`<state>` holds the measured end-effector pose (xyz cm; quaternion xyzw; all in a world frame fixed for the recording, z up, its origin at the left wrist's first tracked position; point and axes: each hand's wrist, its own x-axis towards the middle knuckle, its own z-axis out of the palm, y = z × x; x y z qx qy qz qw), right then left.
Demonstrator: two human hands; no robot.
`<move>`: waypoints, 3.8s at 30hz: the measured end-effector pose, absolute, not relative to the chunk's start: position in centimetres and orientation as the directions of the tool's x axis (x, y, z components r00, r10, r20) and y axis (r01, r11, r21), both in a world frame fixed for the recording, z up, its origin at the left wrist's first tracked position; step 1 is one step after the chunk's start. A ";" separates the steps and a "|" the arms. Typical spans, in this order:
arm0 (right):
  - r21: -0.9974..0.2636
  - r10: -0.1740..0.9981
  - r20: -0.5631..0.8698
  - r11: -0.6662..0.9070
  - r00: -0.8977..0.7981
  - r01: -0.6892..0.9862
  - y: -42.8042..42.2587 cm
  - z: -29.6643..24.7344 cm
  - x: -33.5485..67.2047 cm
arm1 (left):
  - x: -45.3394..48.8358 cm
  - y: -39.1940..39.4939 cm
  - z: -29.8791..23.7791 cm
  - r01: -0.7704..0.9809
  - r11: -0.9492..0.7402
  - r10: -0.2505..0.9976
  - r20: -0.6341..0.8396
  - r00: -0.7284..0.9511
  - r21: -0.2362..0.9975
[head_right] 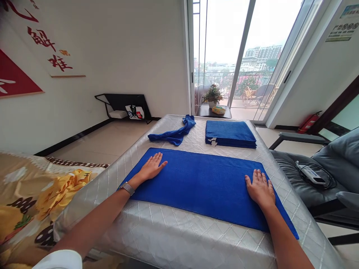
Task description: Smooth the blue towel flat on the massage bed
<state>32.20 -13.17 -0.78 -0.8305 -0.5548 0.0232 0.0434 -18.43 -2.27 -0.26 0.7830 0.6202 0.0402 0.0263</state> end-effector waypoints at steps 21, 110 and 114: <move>-0.026 1.000 -0.002 0.008 -0.008 1.000 -9.2 1.7 19.5 | -23.7 -0.1 -1.1 0.990 -0.002 0.997 0.079 -0.009 0.139; -0.066 0.994 0.005 0.110 -0.110 0.992 -4.2 2.2 14.0 | -22.2 4.6 -0.8 0.987 -0.065 0.992 0.115 0.048 0.146; -0.114 0.994 -0.035 0.096 -0.101 0.989 -3.5 1.1 12.5 | -22.2 4.6 -0.9 0.985 -0.061 0.993 0.110 0.044 0.160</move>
